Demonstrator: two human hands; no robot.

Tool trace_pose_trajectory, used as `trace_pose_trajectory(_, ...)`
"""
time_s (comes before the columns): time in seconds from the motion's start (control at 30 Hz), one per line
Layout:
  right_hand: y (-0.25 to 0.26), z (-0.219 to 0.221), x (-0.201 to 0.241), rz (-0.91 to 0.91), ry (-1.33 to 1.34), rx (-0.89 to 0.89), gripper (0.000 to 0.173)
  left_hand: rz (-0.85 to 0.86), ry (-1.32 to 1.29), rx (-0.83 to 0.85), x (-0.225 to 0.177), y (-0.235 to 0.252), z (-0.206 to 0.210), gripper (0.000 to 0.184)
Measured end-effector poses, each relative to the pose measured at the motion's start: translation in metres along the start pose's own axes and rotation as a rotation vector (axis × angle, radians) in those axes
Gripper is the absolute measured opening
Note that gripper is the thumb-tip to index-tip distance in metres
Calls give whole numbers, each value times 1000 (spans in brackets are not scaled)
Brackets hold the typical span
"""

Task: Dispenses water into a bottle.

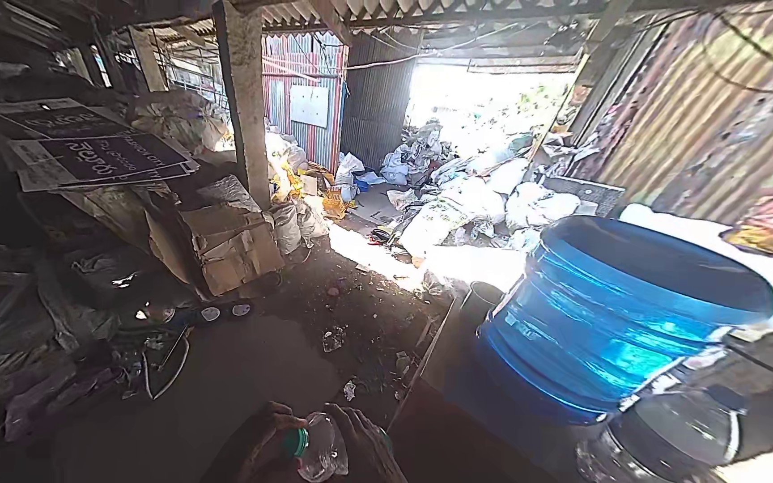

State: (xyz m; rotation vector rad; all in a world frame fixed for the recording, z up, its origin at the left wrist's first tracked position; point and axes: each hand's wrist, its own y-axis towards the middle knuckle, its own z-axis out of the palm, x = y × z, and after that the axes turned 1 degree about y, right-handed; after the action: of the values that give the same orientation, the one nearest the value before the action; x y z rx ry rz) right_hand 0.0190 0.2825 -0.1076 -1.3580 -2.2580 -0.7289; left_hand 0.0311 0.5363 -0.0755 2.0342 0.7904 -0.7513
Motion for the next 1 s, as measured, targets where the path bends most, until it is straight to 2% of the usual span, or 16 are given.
trace_pose_trajectory(0.1,24,-7,-21,39,61,-33,76,13,11,58,23,37,-1,36)
trace_pose_trajectory(0.2,49,-5,-45,50,19,-40,80,12,-9,71,55,60,3,32)
trace_pose_trajectory(0.3,73,-7,-56,69,-21,27,86,-1,34,60,77,76,1,32)
trace_pose_trajectory(0.5,118,1,-71,107,13,109,81,-9,131,86,112,107,-24,35)
trace_pose_trajectory(0.73,195,26,-72,166,-56,33,79,-126,74,155,178,154,-73,44)
trace_pose_trajectory(0.83,234,45,-65,217,-65,-21,83,-73,70,167,223,174,-101,46)
trace_pose_trajectory(1.0,300,77,-51,317,-87,-83,88,75,-105,222,284,211,-151,35)
